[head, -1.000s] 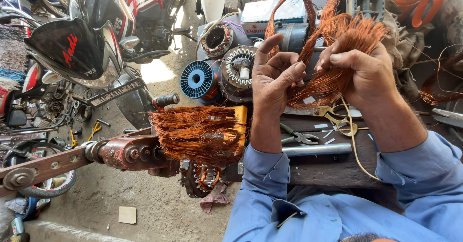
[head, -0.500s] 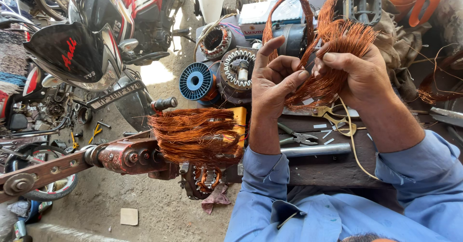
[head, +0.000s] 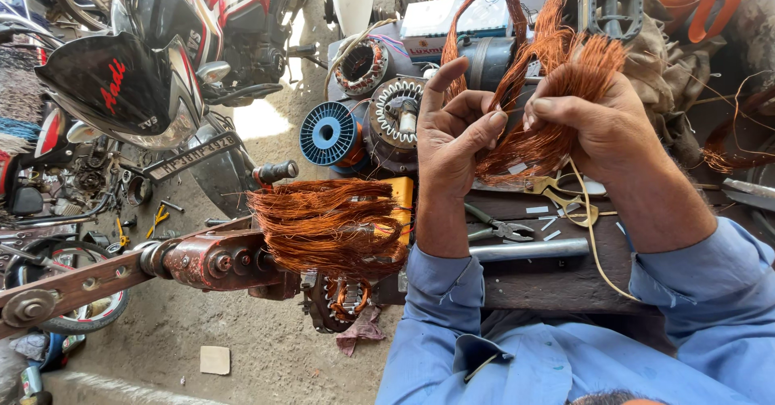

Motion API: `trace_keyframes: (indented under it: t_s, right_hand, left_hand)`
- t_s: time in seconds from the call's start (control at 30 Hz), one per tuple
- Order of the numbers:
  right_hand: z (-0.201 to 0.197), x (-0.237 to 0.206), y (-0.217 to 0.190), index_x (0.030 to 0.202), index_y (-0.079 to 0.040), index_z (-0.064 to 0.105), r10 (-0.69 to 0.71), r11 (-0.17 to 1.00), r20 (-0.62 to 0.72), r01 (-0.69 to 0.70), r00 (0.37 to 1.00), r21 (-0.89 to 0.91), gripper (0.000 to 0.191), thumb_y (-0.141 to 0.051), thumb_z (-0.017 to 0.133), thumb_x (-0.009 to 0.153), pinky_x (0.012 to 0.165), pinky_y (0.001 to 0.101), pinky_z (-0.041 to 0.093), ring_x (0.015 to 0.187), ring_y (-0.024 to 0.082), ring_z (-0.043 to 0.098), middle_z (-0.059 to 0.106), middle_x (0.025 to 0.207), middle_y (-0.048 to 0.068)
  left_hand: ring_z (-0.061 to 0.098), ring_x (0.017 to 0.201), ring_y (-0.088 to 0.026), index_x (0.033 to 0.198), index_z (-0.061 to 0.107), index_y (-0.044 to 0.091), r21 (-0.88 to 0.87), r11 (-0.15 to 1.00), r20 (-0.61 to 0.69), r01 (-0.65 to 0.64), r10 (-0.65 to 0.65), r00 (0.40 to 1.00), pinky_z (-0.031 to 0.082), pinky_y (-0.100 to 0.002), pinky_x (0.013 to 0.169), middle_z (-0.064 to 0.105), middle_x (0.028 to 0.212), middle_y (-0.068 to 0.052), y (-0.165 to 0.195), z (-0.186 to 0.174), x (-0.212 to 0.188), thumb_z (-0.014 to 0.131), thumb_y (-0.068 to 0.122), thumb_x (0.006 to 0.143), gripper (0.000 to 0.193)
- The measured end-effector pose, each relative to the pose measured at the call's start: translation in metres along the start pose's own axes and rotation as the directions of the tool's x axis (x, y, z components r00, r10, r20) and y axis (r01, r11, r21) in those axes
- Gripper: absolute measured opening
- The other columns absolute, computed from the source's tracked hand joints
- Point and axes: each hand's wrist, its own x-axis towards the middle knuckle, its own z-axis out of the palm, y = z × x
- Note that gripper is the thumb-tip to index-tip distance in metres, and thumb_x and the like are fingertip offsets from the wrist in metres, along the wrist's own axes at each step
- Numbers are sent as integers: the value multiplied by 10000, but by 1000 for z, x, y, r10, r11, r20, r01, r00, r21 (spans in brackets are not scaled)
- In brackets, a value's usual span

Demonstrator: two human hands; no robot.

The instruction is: The person holds and twists strands of copper wire with both hands, preparing them for winding onto a motor stator. The hands repeatedly gather, align, and twist the wire bundle while other motor components and tools rest on the workbench.

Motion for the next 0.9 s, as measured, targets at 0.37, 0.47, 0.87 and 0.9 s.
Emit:
trace_keyframes:
  t_s: [0.37,0.47,0.87,0.9]
  right_hand:
    - [6,0,7,1163,15,710,-58,998,-82,59,995,16,144,-34,667,1035,869,289,616,936,153,715,724,1027,107]
    - [6,-1,9,1162,13,714,-84,995,-106,89,991,37,125,-30,685,1049,856,290,610,939,152,707,726,1051,103]
    - [6,1,9,1127,16,701,-50,997,-130,58,990,58,120,-22,656,1023,816,290,599,892,163,695,716,1007,98]
    - [6,1,10,1152,11,700,-50,997,-134,58,990,56,137,-23,651,1029,811,286,594,895,160,693,713,1012,96]
  left_hand:
    - [685,872,-136,1548,413,49,43,999,-4,24,-24,1000,551,-236,699,697,1010,-110,0,3,0,821,-20,871,795]
    - [691,880,-138,1547,412,49,51,998,-8,28,-28,1000,552,-235,705,699,1011,-107,-1,4,-1,821,-18,864,799]
    - [708,912,-153,1552,412,43,63,997,-16,45,-44,999,569,-245,752,702,1013,-104,-3,3,-1,830,-29,855,816]
    - [711,912,-156,1550,412,43,59,997,-15,46,-45,999,571,-246,753,702,1010,-104,-2,3,-1,829,-28,853,815]
